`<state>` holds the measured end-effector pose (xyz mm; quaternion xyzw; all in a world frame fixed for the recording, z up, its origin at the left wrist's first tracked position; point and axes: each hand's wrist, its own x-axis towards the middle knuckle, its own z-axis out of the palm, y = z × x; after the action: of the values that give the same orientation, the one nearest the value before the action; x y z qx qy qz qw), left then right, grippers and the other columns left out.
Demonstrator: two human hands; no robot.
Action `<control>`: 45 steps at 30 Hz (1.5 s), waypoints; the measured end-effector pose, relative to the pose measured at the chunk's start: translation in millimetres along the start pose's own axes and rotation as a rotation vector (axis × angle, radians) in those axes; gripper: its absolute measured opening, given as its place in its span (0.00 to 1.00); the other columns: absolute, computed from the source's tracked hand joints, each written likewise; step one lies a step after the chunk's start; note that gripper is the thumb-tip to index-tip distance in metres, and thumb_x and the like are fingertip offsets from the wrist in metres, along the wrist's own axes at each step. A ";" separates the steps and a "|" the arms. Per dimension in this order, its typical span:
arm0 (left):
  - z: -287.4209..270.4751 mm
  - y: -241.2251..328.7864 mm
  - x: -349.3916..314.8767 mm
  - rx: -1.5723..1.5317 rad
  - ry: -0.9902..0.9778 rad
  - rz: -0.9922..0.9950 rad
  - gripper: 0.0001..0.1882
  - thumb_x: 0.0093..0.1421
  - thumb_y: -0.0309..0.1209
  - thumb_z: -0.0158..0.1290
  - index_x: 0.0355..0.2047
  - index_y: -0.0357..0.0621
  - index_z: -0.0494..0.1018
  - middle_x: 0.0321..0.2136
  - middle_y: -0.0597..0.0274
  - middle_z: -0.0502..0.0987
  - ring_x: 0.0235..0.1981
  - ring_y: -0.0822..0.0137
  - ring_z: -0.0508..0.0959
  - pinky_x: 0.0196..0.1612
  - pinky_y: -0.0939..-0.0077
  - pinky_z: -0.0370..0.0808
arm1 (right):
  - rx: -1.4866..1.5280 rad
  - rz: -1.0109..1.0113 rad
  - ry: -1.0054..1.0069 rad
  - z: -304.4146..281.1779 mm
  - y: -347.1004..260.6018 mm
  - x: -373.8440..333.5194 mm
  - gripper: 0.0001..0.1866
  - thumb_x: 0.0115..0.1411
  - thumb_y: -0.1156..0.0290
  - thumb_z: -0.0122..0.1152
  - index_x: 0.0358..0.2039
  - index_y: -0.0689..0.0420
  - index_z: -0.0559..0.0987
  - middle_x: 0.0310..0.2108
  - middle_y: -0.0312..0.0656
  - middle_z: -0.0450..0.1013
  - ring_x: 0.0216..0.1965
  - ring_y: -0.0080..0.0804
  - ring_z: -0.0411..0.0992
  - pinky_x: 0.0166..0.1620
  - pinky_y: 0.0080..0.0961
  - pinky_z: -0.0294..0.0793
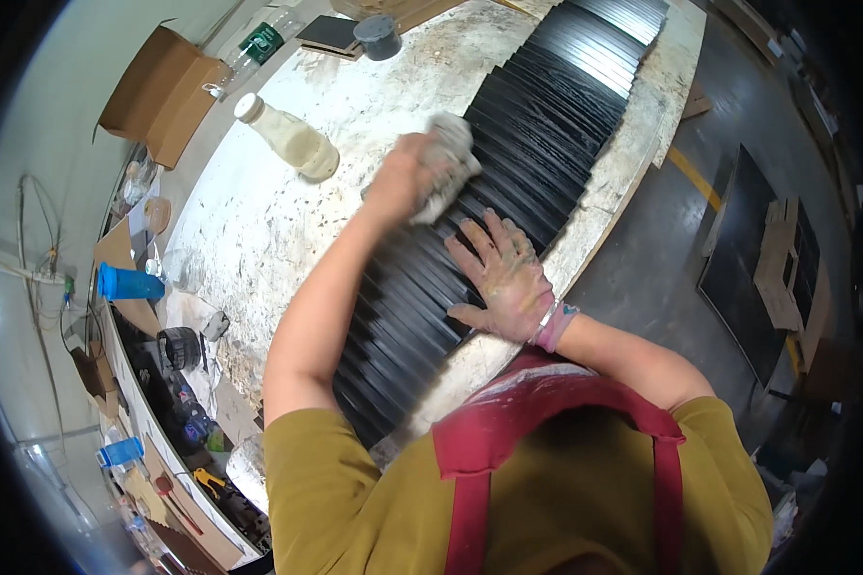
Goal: The person wipes a series of black, ridged wooden panels with a cloth, applies liquid from a bottle to the cloth, and then cleans the edges of the panels one by one while arranging them on a workbench.
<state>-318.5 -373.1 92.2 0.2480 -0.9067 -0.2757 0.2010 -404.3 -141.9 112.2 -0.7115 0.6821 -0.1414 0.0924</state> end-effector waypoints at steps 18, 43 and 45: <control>9.6 -1.1 -65.5 0.341 0.027 0.044 0.29 0.62 0.42 0.47 0.63 0.50 0.60 0.67 0.58 0.52 0.66 0.54 0.56 0.61 0.48 0.58 | 0.356 -0.162 0.373 -26.1 31.0 52.8 0.18 0.60 0.67 0.55 0.51 0.55 0.74 0.40 0.43 0.74 0.42 0.44 0.73 0.49 0.35 0.73; 8.1 24.0 -66.1 0.509 -0.126 -0.090 0.26 0.67 0.45 0.42 0.64 0.62 0.57 0.67 0.67 0.52 0.67 0.53 0.54 0.63 0.44 0.55 | -0.016 -0.547 -0.300 -76.4 169.0 -65.0 0.24 0.46 0.74 0.59 0.48 0.47 0.76 0.44 0.38 0.73 0.46 0.40 0.71 0.47 0.36 0.70; 6.6 32.6 -63.2 0.582 -0.145 -0.084 0.26 0.67 0.46 0.41 0.65 0.62 0.57 0.67 0.68 0.53 0.67 0.52 0.55 0.63 0.46 0.55 | 0.229 -0.285 -0.115 -109.5 219.1 -83.2 0.17 0.51 0.74 0.59 0.43 0.51 0.78 0.40 0.43 0.73 0.43 0.45 0.72 0.48 0.36 0.72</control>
<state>-282.6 -311.4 92.3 0.3119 -0.9486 -0.0291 0.0446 -649.5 -63.7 138.1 -0.7926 0.5475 -0.1889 0.1908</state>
